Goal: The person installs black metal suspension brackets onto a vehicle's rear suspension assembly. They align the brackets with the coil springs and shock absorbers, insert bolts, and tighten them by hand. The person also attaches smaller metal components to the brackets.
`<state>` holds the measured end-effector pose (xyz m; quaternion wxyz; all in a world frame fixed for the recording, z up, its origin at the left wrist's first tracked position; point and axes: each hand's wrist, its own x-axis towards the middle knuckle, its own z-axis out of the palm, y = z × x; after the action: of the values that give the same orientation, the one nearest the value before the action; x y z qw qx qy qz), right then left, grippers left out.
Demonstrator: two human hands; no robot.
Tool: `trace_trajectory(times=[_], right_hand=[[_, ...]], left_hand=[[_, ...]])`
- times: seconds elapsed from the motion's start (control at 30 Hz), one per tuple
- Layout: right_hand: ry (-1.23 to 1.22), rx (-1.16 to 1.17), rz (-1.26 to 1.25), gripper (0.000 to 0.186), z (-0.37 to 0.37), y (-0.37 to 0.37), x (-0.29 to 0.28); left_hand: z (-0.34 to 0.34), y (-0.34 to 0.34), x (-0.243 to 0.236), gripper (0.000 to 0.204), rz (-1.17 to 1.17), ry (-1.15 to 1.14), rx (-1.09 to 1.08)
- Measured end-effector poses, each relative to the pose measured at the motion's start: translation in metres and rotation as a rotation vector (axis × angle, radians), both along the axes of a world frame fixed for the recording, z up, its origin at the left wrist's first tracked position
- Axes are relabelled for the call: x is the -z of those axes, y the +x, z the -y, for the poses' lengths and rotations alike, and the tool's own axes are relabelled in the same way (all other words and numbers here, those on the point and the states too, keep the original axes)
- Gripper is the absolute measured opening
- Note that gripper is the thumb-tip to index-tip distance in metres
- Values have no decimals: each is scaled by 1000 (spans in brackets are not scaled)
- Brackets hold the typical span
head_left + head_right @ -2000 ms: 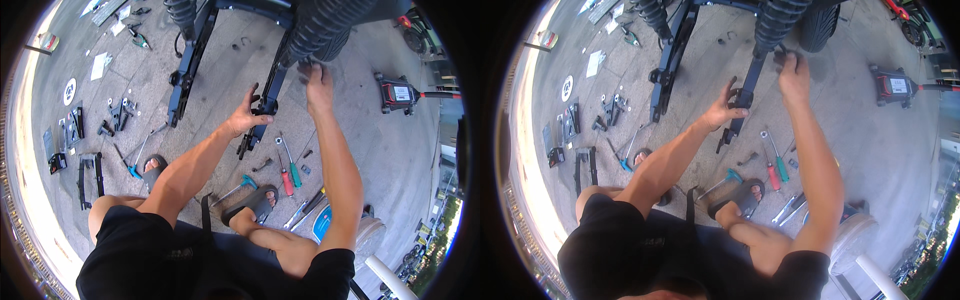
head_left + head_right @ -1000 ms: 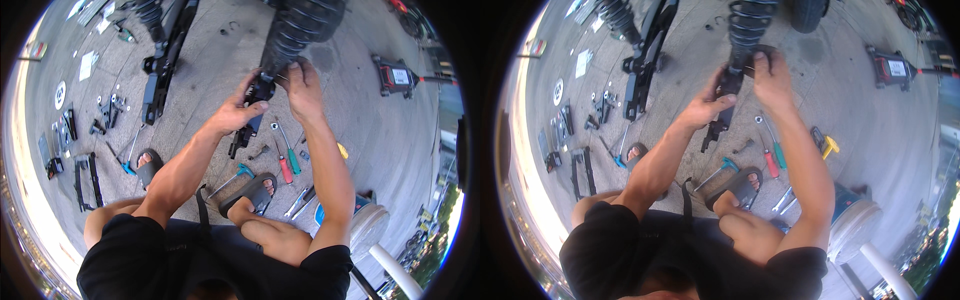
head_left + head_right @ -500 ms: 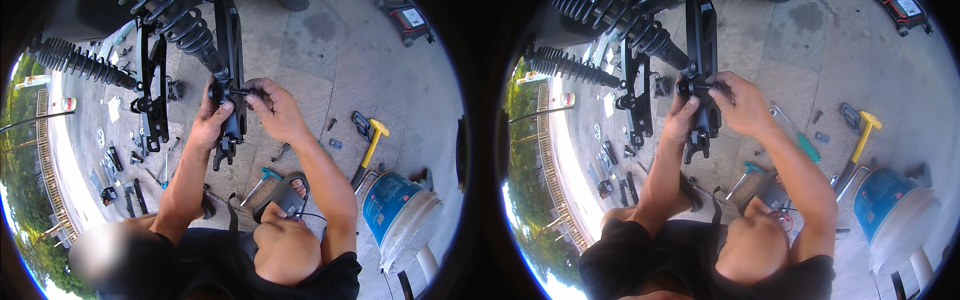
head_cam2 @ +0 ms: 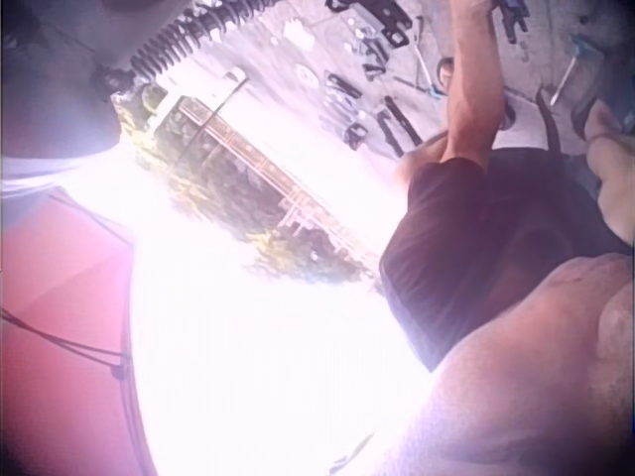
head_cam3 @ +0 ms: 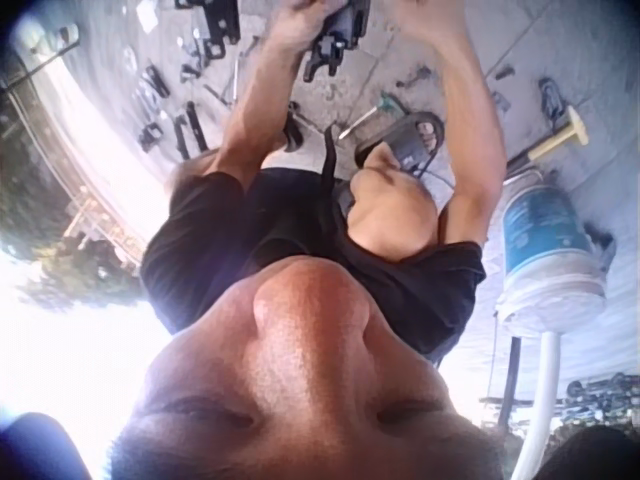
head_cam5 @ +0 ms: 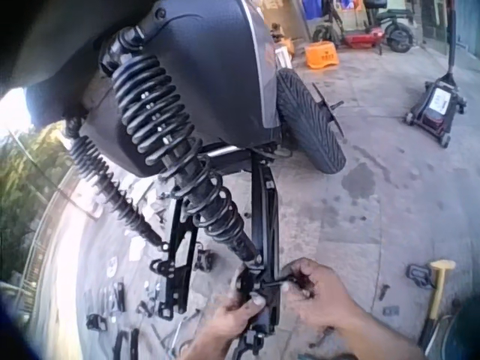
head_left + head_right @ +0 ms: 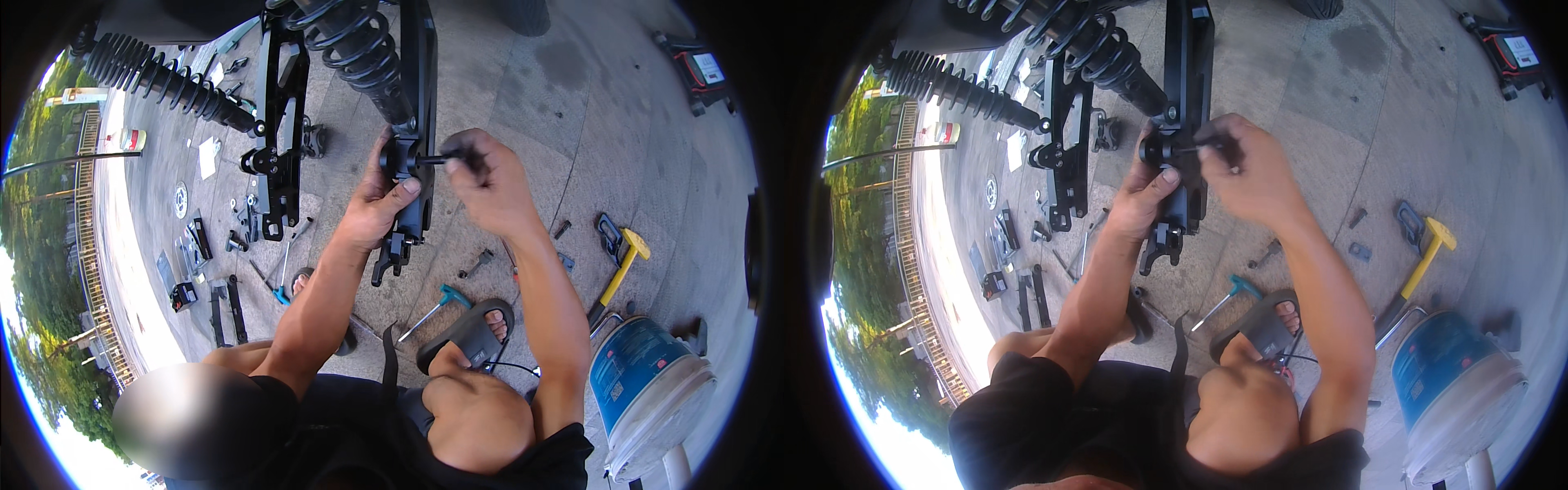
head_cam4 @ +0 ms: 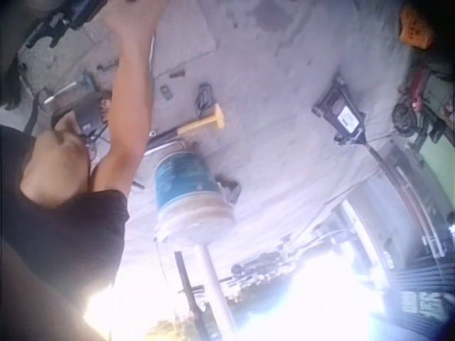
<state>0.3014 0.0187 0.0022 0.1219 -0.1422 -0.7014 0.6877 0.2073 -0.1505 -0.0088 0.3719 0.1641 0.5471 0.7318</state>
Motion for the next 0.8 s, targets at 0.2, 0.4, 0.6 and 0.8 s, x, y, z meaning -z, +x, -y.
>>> trace_trajectory(times=[0.2,0.4,0.6,0.8], right_hand=[[-60,293,-214,24,-12,-23,1],[-48,171,-236,32,0,-64,-7],[-389,88,-309,33,11,-53,-14],[-394,80,-295,31,14,-47,-18]], left_hand=[[-1,-2,2,87,7,-6,-3],[2,-2,1,86,-48,-55,7],[6,2,-2,83,-32,-93,-24],[8,-2,-3,77,69,-22,5]])
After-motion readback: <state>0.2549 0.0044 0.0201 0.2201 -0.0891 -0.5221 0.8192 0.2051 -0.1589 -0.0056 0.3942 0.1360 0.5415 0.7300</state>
